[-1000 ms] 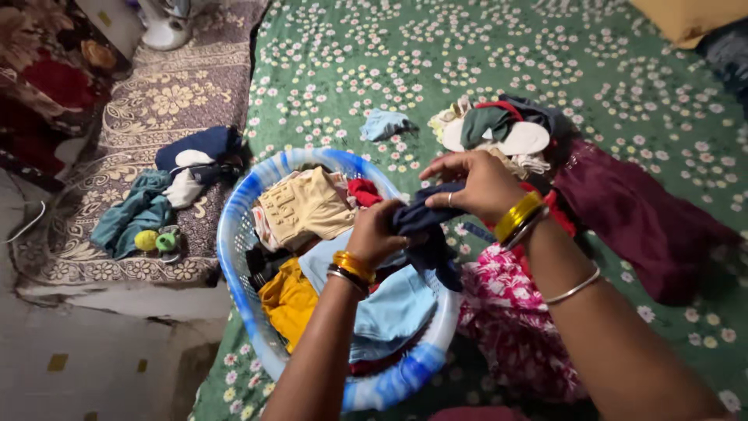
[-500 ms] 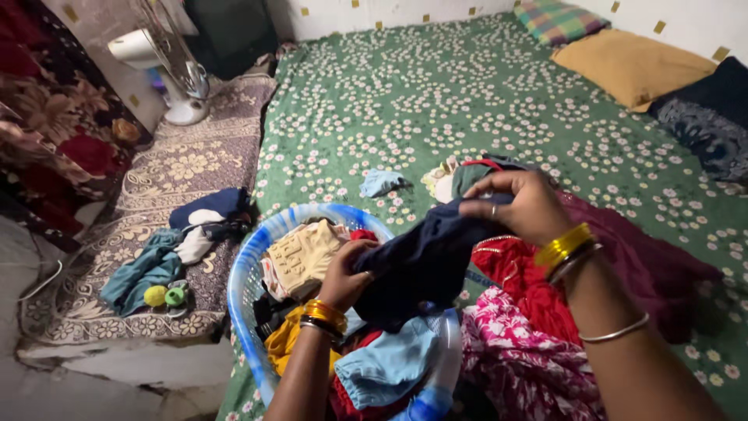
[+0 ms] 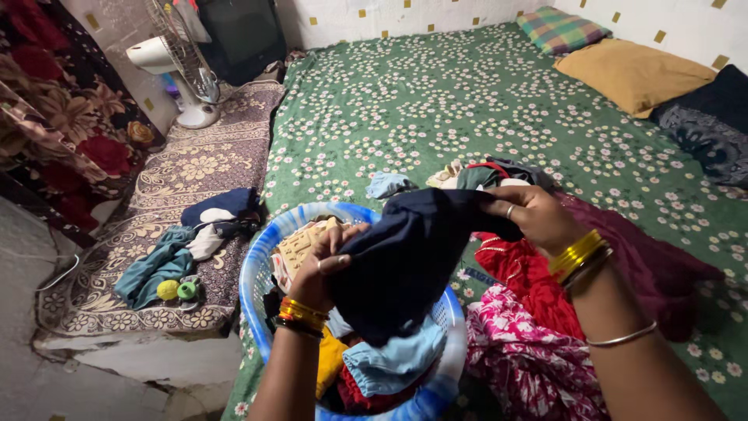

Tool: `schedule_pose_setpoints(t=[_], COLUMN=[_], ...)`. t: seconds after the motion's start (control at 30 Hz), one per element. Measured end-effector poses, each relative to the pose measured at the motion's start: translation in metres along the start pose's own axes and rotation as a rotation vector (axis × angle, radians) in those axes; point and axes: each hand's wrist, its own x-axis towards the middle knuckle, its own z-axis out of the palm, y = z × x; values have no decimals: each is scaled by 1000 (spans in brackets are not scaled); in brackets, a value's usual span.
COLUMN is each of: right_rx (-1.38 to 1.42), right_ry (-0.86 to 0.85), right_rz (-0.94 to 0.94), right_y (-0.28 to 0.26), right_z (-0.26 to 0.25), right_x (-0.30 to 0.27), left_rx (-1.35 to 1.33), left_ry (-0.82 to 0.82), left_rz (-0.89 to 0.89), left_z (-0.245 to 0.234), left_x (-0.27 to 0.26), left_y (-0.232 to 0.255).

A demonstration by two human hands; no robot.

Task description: The person sorts through a pile of laundry on a bed by hand, picking up items of clothing one at a time and placing them into a blue plastic basket or onto separate piles on the bed.

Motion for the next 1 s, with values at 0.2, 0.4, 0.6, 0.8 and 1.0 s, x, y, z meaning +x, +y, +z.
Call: schedule_pose_setpoints(t=[0.2, 0.4, 0.6, 0.8, 1.0], right_rx=[-172, 172, 639, 797, -301], right_ry=[-45, -70, -61, -164, 249], right_rz=[54, -161, 681, 777, 270], right_y=[-27, -36, 71, 114, 149], right_z=[8, 9, 80, 105, 66], right_x=[-9, -15, -50, -85, -40], left_rx=[-26, 45, 721, 303, 616], left_ry=[-29, 89, 509, 513, 569], left_rz=[182, 310, -356, -250, -33], left_z=[-16, -13, -68, -102, -110], left_x=[4, 9, -31, -61, -47], left_y=[-3, -2, -86, -111, -92])
